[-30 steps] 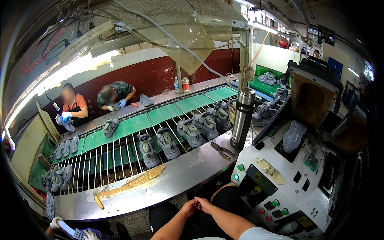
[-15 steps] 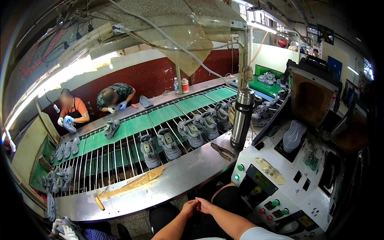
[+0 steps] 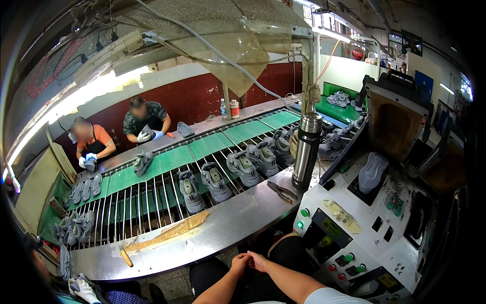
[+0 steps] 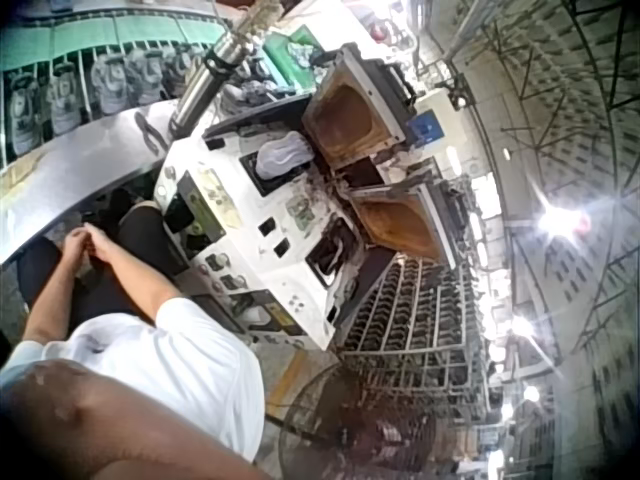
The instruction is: The person takes shoes from a conveyor belt, places them into a press machine, operates the machine by pressing buttons, and then returns the shoes to the belt.
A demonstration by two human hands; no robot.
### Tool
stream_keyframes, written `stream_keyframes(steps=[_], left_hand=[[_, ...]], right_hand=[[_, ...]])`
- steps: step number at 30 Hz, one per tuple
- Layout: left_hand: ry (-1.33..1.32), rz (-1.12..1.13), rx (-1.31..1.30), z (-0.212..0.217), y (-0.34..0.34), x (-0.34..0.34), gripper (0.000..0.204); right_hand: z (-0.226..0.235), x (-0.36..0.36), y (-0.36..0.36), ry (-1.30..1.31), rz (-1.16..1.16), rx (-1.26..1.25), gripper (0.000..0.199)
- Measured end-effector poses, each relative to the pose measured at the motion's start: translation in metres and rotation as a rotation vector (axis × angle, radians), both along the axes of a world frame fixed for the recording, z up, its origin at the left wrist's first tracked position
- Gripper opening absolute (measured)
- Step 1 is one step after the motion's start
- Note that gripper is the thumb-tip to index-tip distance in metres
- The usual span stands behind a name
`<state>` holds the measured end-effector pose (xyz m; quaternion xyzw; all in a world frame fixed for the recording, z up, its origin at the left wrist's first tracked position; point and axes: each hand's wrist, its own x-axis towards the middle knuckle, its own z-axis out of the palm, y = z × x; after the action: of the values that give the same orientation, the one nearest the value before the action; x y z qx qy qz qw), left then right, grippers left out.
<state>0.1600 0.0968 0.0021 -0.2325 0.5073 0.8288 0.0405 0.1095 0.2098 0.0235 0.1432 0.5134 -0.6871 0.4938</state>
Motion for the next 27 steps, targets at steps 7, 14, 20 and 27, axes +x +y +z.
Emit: stream_keyframes(steps=[7, 14, 20, 27], left_hand=[[0.0, -0.008, 0.179, -0.0025, -0.005, 0.0002, 0.009], [-0.005, -0.011, 0.222, -0.0021, -0.0056, 0.0009, 0.005], [-0.001, -0.021, 0.2, -0.0043, -0.0071, 0.0014, 0.005], [-0.012, -0.031, 0.135, 0.0005, -0.0053, 0.0014, 0.004]], right_hand=[[0.0005, 0.0019, -0.0017, 0.013, 0.03, -0.008, 0.031], [0.0044, 0.0052, -0.0003, 0.088, 0.031, 0.029, 0.03], [0.0012, 0.0059, -0.0005, 0.213, -0.013, 0.09, 0.026], [0.0014, 0.0044, -0.0005, 0.214, -0.037, 0.107, 0.024]])
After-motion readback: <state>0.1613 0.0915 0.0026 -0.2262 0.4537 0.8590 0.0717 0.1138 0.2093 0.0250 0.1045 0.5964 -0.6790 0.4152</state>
